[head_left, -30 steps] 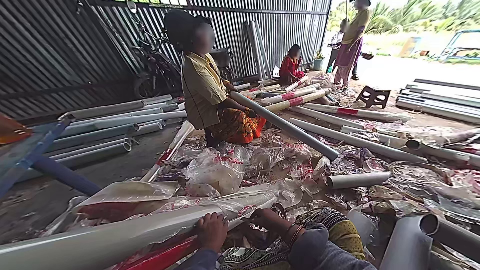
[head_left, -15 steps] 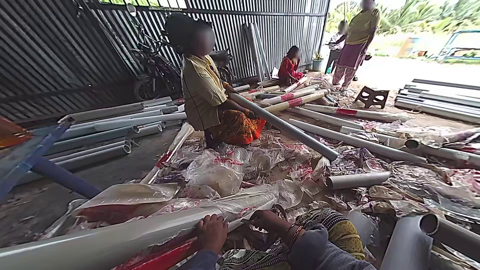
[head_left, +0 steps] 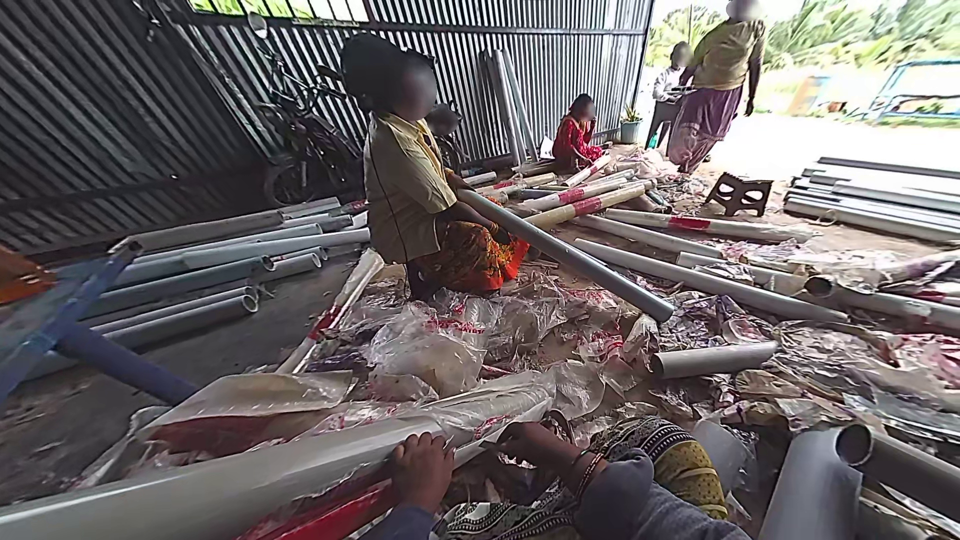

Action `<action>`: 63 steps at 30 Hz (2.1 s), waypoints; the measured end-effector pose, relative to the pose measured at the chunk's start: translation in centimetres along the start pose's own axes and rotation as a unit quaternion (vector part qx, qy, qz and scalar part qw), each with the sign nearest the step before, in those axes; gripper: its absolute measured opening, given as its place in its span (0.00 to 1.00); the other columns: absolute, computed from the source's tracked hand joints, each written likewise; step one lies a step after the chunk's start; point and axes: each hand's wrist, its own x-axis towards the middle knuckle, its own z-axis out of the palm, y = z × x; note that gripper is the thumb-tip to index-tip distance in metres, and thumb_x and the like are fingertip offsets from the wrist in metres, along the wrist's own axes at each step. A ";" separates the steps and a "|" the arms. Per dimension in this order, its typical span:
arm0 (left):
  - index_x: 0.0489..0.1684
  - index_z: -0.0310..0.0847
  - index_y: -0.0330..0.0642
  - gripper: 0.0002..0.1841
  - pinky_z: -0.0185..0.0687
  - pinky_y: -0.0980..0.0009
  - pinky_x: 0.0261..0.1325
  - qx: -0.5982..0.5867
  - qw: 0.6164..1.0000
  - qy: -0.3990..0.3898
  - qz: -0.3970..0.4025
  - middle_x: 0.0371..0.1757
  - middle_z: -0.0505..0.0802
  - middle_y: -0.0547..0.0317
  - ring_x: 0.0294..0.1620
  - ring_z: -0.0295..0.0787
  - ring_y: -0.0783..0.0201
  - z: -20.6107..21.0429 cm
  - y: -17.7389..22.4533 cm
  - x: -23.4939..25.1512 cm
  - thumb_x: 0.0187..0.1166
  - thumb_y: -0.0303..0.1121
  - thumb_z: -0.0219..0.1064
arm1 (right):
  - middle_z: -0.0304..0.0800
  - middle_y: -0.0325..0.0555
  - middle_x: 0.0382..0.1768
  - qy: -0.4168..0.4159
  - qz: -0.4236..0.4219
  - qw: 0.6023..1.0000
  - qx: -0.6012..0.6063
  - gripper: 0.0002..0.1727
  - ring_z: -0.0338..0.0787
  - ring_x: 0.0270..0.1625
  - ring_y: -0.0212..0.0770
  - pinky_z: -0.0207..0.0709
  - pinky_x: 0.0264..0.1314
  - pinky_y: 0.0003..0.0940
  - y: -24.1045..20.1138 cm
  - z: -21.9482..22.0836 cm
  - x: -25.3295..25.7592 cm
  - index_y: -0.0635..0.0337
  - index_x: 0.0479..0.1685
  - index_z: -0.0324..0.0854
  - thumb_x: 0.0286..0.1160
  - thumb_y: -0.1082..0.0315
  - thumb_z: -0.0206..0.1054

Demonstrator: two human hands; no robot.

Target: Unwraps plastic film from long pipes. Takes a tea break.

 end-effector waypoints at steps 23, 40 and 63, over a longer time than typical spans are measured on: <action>0.69 0.88 0.46 0.24 0.57 0.44 0.86 -0.002 1.000 -0.010 0.000 0.72 0.89 0.46 0.82 0.74 0.43 -0.1 0.0 0.2 0.87 0.52 0.62 | 0.90 0.62 0.55 -0.002 -0.008 1.000 -0.013 0.21 0.90 0.54 0.55 0.78 0.65 0.54 0.2 0.1 0.1 0.65 0.71 0.80 0.91 0.60 0.56; 0.69 0.87 0.45 0.24 0.57 0.44 0.85 -0.003 1.000 -0.018 0.001 0.73 0.88 0.45 0.82 0.73 0.43 -0.4 0.0 0.0 0.88 0.51 0.61 | 0.90 0.62 0.55 -0.004 0.004 1.000 -0.006 0.22 0.90 0.53 0.54 0.78 0.65 0.53 0.0 0.1 0.2 0.64 0.72 0.80 0.91 0.59 0.58; 0.71 0.86 0.48 0.24 0.58 0.45 0.86 0.004 1.000 -0.011 0.004 0.74 0.88 0.48 0.83 0.73 0.45 -0.1 -0.2 -0.1 0.88 0.52 0.61 | 0.90 0.62 0.54 -0.001 0.001 1.000 -0.010 0.21 0.90 0.53 0.53 0.78 0.64 0.52 0.2 0.1 0.0 0.65 0.72 0.80 0.91 0.59 0.57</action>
